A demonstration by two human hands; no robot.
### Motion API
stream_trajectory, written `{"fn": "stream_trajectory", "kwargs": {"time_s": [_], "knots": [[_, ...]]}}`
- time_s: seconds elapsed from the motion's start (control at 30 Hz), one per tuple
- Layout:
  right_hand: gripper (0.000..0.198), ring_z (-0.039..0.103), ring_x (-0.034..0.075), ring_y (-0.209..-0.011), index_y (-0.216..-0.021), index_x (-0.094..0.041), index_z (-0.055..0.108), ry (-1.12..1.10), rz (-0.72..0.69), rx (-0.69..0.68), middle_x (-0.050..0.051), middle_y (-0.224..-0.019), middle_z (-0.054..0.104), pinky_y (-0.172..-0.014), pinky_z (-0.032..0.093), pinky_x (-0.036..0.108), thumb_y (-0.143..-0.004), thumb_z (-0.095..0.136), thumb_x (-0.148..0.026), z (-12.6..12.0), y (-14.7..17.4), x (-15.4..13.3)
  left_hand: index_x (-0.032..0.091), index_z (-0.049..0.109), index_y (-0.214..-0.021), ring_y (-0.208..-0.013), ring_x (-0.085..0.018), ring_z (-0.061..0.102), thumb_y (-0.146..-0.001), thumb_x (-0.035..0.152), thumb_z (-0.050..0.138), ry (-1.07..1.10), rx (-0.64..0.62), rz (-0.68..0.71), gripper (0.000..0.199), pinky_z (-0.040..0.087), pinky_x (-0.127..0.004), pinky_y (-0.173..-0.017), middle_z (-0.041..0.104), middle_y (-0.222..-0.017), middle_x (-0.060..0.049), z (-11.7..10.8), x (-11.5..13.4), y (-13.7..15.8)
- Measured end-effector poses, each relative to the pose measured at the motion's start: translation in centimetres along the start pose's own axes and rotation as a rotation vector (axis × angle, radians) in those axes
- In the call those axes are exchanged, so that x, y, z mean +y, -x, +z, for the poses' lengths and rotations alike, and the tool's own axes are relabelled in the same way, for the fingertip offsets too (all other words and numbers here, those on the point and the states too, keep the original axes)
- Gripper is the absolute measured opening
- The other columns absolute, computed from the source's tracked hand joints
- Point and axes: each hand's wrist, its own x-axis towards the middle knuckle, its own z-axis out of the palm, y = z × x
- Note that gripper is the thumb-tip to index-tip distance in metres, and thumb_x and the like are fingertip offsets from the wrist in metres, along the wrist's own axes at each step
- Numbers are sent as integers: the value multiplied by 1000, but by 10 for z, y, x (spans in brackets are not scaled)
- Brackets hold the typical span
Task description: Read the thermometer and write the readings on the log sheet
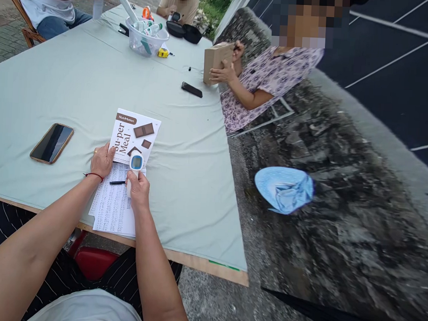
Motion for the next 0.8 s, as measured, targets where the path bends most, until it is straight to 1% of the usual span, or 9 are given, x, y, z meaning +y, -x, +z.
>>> {"fn": "stream_trajectory", "kwargs": {"time_s": [0.17,0.3,0.43,0.6,0.7,0.8], "knots": [[40,43,11,-55,-74,-21,56,0,-4,-31,-5,-61,53,-52,37,25,-61,77,-54,4,10,-10,21,55,-133,-116,-31,55,-100,57,21,10,8,-5,59,44,-43,-96,69,-117,-11,1,-1,-1],[40,46,11,-59,-75,-20,57,15,-56,26,-5,-63,55,-57,41,26,-63,78,-53,-2,30,-22,19,54,-134,-118,-31,54,-101,57,21,1,-6,-14,60,43,-43,-97,68,-119,-13,0,0,0],[38,48,12,-63,-79,-19,61,33,-118,111,-3,-67,57,-60,41,26,-65,78,-50,-21,51,-33,21,54,-134,-120,-31,53,-101,55,24,9,-19,-33,56,44,-42,-96,68,-118,-11,-3,2,0],[33,50,12,-66,-80,-18,62,66,-207,192,-1,-71,59,-64,41,28,-70,76,-47,-46,72,-45,25,55,-133,-119,-31,54,-100,56,31,31,-33,-46,52,44,-42,-94,68,-119,-9,-8,5,-2],[32,51,13,-67,-78,-18,62,82,-247,221,-1,-72,59,-65,42,28,-72,74,-47,-59,78,-48,26,55,-132,-120,-31,54,-98,57,34,40,-39,-46,51,44,-41,-94,68,-119,-8,-11,5,-4],[33,53,14,-69,-81,-18,64,154,-271,275,0,-72,60,-67,43,29,-73,73,-49,-75,75,-45,26,56,-131,-118,-32,54,-97,59,36,58,-40,-36,52,45,-42,-92,69,-117,-8,-12,4,-5]]}}
